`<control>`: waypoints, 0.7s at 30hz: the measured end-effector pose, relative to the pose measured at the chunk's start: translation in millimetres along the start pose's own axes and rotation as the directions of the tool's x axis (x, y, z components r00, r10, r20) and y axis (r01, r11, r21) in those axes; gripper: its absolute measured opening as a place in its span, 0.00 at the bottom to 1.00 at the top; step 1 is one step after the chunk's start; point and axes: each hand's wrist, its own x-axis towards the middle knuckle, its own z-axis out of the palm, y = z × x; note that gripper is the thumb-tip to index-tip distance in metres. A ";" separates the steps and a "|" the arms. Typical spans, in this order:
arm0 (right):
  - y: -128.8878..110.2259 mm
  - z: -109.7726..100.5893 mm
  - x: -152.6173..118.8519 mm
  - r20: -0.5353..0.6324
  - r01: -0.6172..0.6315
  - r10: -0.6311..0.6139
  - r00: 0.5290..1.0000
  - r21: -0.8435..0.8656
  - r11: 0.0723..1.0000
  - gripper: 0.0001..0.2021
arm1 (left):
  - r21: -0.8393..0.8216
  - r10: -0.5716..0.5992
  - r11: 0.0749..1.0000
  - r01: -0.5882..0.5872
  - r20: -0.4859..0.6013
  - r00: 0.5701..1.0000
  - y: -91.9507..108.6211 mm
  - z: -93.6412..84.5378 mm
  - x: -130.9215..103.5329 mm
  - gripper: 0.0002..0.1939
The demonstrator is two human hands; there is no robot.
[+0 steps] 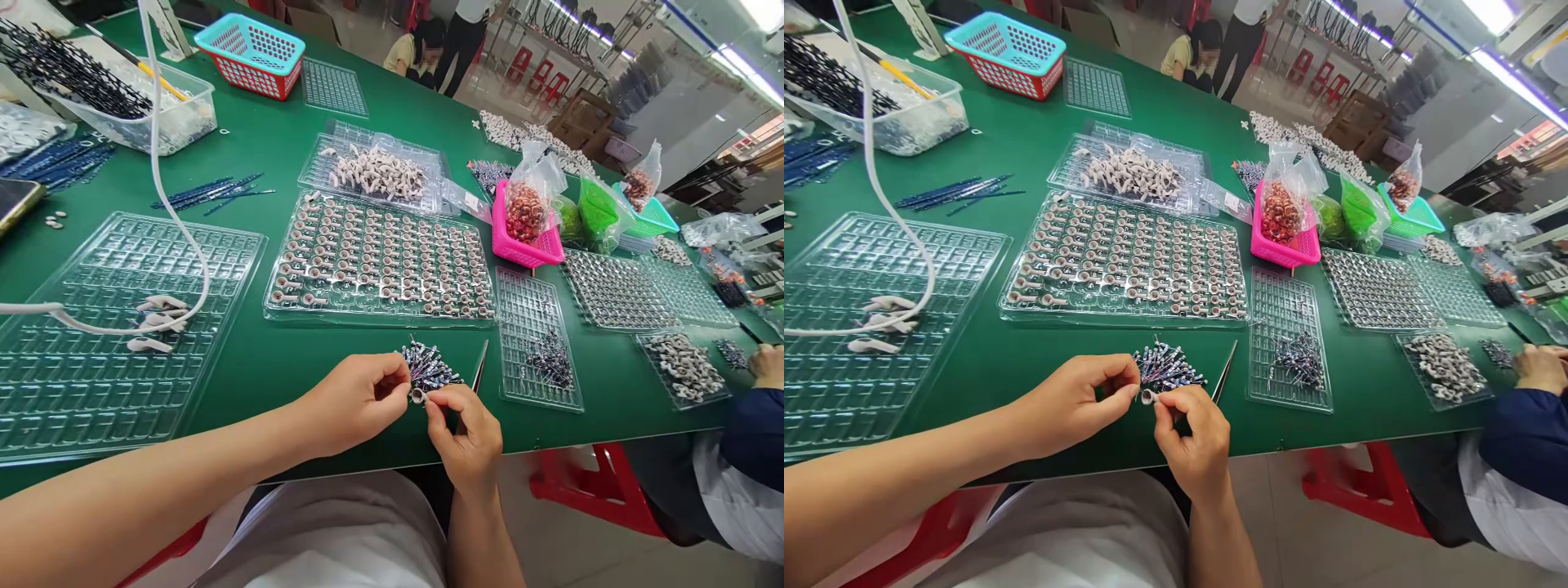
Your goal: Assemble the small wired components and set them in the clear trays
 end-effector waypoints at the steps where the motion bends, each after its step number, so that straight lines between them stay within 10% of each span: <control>1: 0.2 0.1 -0.1 -0.005 -0.002 0.002 1.000 0.003 1.000 0.07 | -0.002 -0.006 1.000 0.006 -0.001 1.000 0.3 -0.5 0.4 0.09; 21: 4.0 2.1 -1.0 -0.103 0.177 -0.181 0.978 -0.052 0.983 0.15 | -0.417 -0.250 0.847 0.331 0.236 0.939 1.9 0.4 6.2 0.20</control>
